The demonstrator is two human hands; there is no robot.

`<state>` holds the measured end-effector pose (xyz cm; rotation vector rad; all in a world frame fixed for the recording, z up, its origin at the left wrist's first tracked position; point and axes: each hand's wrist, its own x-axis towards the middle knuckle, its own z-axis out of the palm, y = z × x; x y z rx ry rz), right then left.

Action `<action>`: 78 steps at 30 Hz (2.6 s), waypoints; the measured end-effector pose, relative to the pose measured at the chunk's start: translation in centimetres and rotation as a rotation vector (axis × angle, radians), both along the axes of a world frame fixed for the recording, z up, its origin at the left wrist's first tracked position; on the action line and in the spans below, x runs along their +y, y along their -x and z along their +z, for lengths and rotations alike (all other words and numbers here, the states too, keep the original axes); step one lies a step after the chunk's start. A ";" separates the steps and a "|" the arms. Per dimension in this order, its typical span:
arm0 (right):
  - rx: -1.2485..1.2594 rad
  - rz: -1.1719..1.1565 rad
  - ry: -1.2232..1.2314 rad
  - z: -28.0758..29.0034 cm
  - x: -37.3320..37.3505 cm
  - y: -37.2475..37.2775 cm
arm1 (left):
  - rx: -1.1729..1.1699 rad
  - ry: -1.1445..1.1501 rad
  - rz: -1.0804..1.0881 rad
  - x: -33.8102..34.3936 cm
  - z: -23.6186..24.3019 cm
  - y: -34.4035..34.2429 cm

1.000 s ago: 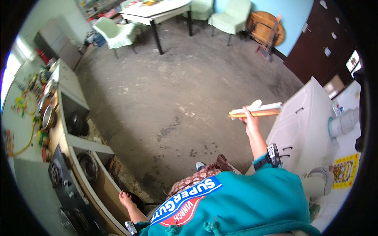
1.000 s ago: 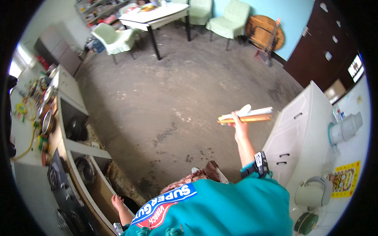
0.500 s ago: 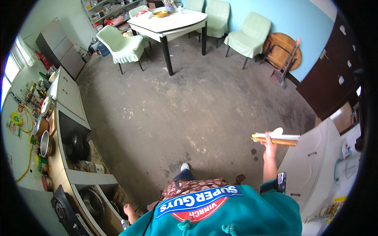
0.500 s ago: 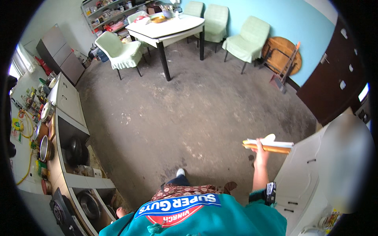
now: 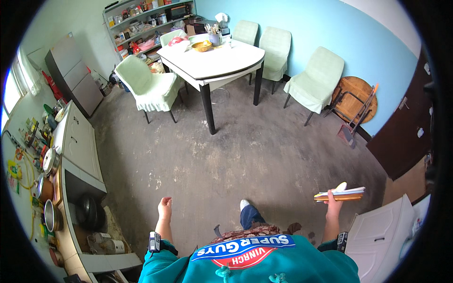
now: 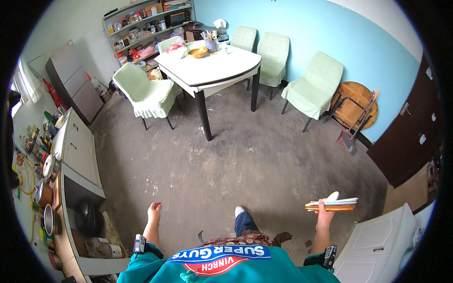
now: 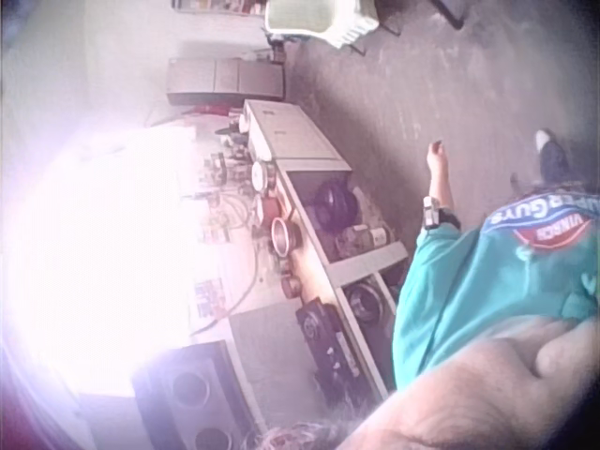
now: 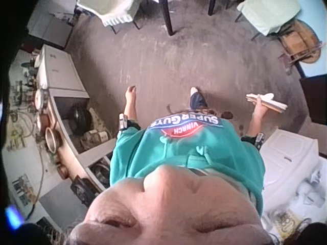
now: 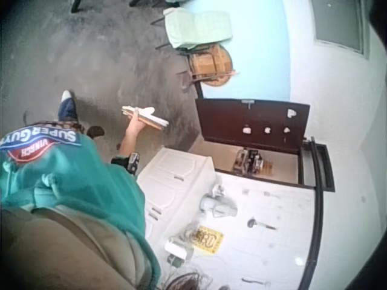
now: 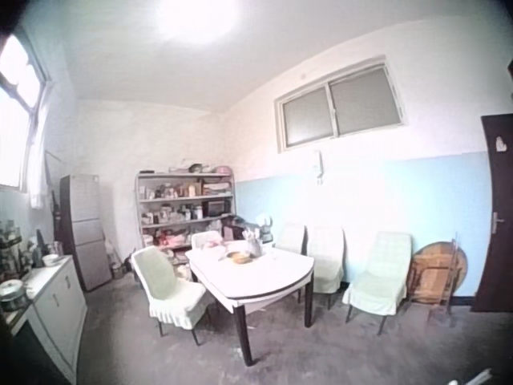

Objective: The person washes a bowl, chopsticks, and a plate in the sink using a sponge, then rinses them under running water. They place the cleaned items into a cabinet and return to the sink to continue washing additional dishes.

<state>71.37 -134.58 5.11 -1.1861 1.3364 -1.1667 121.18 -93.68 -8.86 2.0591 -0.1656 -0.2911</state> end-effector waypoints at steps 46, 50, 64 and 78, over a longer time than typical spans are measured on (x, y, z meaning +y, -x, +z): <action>-0.292 0.931 0.276 15.9 -74.2 -102.8 | 0.450 0.229 0.817 -47.1 -2.5 -28.9; -0.249 0.936 0.287 15.1 -76.7 -112.9 | 0.533 0.025 0.855 -50.6 -0.6 -23.5; 0.140 0.699 0.471 13.0 -82.7 -127.5 | 0.595 0.141 0.768 -51.8 -0.2 -26.4; 0.738 0.726 0.580 12.8 -80.7 -127.6 | 0.642 -0.013 0.754 -52.9 -2.5 -31.5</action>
